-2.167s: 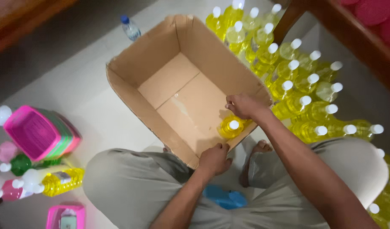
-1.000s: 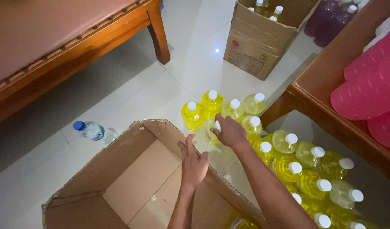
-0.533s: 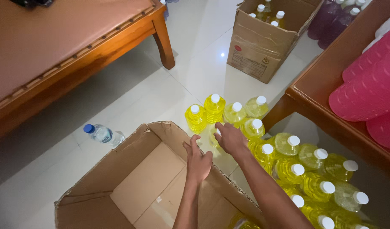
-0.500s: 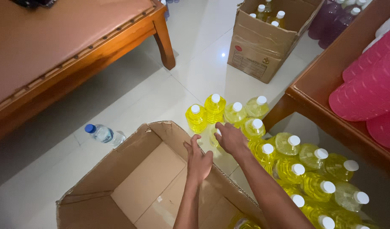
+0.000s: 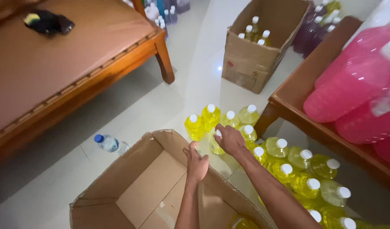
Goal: The person packs plastic bottles filled with yellow liquid into a cardboard box by hand while sitting on the floor.
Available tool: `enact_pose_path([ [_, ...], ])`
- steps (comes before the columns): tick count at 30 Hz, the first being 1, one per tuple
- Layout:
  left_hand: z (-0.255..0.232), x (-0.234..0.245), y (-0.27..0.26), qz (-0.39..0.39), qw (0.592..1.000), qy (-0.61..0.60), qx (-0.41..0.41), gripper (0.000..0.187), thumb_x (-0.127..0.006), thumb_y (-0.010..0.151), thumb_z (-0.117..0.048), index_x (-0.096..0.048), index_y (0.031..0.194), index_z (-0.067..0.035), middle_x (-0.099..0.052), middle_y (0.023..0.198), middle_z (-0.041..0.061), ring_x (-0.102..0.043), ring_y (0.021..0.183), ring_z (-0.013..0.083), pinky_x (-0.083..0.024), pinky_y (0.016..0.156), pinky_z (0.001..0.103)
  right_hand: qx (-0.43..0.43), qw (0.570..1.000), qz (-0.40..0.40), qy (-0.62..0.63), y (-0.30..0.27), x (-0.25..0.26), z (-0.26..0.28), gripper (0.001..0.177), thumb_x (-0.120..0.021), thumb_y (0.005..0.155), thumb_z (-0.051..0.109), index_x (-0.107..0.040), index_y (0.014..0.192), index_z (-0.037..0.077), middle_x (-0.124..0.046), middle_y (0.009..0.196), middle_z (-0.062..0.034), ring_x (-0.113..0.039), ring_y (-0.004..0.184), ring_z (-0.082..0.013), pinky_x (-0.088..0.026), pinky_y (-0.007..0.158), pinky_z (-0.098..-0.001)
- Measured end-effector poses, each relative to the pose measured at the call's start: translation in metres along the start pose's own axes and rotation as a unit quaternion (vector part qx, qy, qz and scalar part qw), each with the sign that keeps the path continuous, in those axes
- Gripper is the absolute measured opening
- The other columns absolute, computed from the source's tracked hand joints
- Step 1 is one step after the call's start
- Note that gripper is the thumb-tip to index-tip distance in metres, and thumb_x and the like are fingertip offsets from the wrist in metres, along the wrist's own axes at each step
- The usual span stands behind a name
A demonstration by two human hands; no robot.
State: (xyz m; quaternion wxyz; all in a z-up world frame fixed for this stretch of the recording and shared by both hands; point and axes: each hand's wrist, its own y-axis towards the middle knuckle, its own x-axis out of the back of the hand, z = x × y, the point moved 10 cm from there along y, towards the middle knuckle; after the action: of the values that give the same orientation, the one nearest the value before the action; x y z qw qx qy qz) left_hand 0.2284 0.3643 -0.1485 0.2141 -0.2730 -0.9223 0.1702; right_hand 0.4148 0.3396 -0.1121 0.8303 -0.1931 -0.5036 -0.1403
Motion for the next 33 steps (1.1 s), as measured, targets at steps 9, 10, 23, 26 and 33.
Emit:
enact_pose_path([
  [9,-0.01,0.007,-0.021,0.018,0.998,0.025,0.049,0.083,-0.057,0.099,-0.033,-0.008,0.166,-0.035,0.003,0.17,0.031,-0.015,0.157,0.0481,-0.029,0.121,0.061,0.083,0.993,-0.08,-0.036,-0.076,0.133,0.074,0.022,-0.057,0.099,0.038,-0.057,0.117,0.025,-0.064,0.091,-0.0192,-0.071,0.095,-0.0448,-0.058,0.086,-0.0547],
  [10,-0.029,0.011,-0.037,0.017,0.999,0.023,0.047,0.083,-0.057,0.099,-0.033,-0.008,0.166,-0.035,0.003,0.17,0.031,-0.015,0.157,0.0481,-0.029,0.121,0.061,0.085,0.992,-0.082,-0.037,-0.085,0.148,0.083,0.022,-0.057,0.099,0.038,-0.057,0.117,0.025,-0.064,0.091,-0.0192,-0.071,0.095,-0.0448,-0.058,0.086,-0.0547],
  [23,0.051,0.015,-0.268,0.021,1.0,0.005,0.021,0.068,-0.068,0.097,-0.025,-0.041,0.157,-0.007,-0.039,0.16,0.024,-0.04,0.147,0.0421,-0.041,0.115,0.058,0.093,0.98,-0.16,0.076,-0.283,0.187,0.15,0.023,-0.071,0.095,0.04,-0.063,0.11,0.024,-0.074,0.094,-0.0155,-0.074,0.095,-0.0396,-0.058,0.085,-0.0507],
  [26,0.072,0.01,-0.359,0.066,0.993,0.088,0.048,0.068,-0.062,0.096,-0.037,-0.046,0.15,0.002,-0.047,0.152,0.026,-0.045,0.144,0.0436,-0.041,0.115,0.059,0.119,0.977,-0.148,0.1,-0.318,0.16,0.159,0.022,-0.074,0.094,0.036,-0.064,0.105,0.02,-0.074,0.088,-0.0169,-0.074,0.089,-0.0406,-0.057,0.078,-0.0507],
  [33,0.176,-0.038,-0.409,0.128,0.918,0.372,-0.048,0.048,-0.054,0.095,-0.044,-0.054,0.126,-0.007,-0.063,0.12,0.021,-0.068,0.11,0.0481,-0.056,0.086,0.064,0.156,0.984,-0.088,0.011,-0.378,0.118,0.205,0.029,-0.07,0.097,0.038,-0.065,0.102,0.01,-0.069,0.081,-0.026,-0.07,0.085,-0.0512,-0.055,0.073,-0.0582],
])
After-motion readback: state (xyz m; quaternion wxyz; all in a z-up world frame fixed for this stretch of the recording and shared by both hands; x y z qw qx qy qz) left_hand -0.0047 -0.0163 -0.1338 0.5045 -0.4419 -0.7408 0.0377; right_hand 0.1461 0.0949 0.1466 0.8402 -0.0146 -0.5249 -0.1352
